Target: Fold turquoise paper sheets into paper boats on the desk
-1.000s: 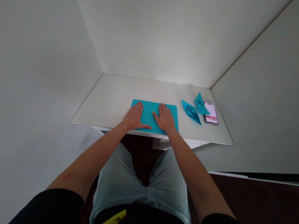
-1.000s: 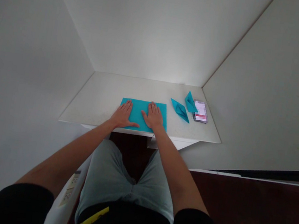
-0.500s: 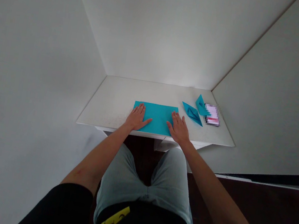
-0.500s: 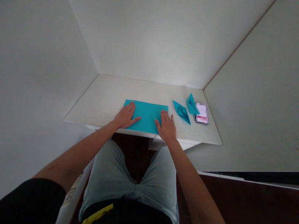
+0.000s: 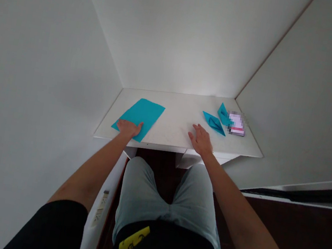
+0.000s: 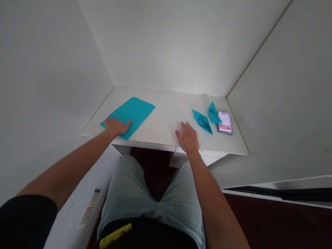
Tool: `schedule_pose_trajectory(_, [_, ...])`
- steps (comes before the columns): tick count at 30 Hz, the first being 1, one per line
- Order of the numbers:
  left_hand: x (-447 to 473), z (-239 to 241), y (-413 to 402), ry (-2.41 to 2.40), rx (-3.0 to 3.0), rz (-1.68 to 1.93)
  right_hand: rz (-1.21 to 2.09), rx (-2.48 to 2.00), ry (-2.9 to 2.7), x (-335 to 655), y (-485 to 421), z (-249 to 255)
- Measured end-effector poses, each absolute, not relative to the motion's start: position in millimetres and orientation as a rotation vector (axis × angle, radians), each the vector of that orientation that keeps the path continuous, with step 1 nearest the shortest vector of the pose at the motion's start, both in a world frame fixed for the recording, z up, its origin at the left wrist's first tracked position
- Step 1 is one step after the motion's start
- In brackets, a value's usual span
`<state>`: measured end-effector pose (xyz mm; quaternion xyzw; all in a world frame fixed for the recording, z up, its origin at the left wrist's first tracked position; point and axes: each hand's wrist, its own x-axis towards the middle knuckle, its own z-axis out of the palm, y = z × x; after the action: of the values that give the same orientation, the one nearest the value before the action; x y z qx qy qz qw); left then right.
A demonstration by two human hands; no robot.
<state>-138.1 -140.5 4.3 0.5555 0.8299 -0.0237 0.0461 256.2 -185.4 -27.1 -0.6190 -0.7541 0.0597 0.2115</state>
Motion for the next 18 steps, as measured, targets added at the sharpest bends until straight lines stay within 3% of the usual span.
schedule_pose_trajectory(3, [-144,11,-140,2.527,1.769,-0.014,0.167,-1.727,-2.087,257,-185,-28])
schedule_pose_trajectory(8, [-127,8,-148,2.089,2.166,0.037,0.148,-1.78,-2.066,256,-186,-26])
schedule_pose_trajectory(18, [-141,-8,-177,2.483,1.716,0.227,-0.018,-1.835,-1.923,264,-193,-11])
